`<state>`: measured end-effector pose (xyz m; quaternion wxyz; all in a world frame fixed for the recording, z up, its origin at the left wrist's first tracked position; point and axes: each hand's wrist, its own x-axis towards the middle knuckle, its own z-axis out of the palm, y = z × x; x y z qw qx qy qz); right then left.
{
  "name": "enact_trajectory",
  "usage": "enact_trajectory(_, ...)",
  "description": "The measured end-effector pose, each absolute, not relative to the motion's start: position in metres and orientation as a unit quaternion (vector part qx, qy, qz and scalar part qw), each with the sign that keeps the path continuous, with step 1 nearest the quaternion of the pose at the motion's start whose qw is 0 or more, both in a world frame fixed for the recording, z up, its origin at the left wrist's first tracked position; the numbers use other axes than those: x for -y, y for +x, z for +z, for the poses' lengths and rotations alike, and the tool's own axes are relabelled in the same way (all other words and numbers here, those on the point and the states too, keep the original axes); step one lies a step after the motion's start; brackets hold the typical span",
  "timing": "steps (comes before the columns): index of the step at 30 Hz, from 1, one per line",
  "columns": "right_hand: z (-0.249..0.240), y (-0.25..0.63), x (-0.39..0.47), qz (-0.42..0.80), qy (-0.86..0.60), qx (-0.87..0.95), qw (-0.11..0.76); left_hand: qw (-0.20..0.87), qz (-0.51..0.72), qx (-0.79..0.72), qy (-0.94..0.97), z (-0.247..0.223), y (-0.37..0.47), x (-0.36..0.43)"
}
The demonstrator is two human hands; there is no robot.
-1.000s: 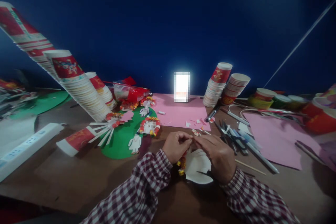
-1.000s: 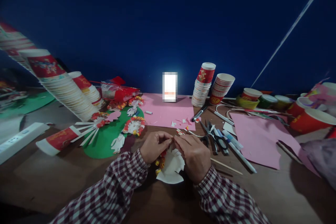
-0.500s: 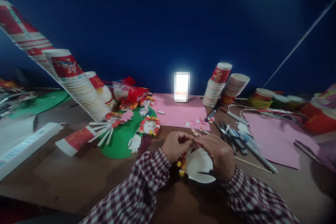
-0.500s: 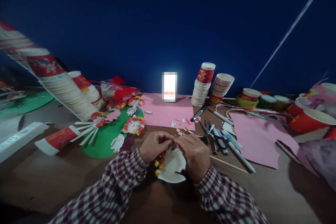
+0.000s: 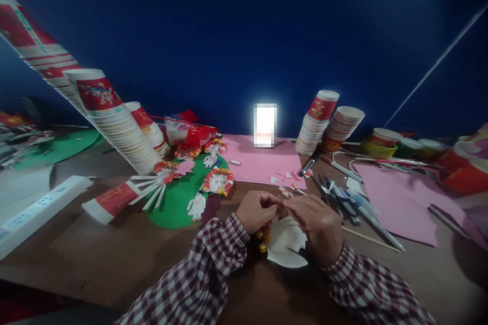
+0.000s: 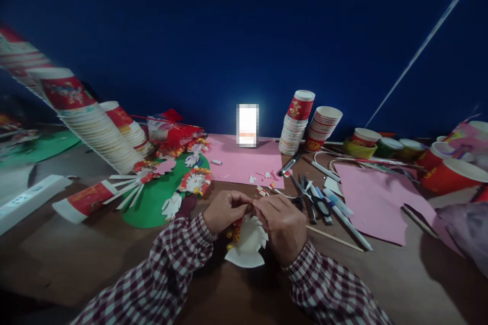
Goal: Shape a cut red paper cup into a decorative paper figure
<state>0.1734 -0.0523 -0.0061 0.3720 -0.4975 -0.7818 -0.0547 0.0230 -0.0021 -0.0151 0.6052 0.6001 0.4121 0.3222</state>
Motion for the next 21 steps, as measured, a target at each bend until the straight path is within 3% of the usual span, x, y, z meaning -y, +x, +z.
enact_trajectory(21,-0.0077,0.1739,0.0518,-0.053,-0.500,0.782,0.369,0.547,0.324,-0.421,0.648,-0.0195,0.0198,-0.0014)
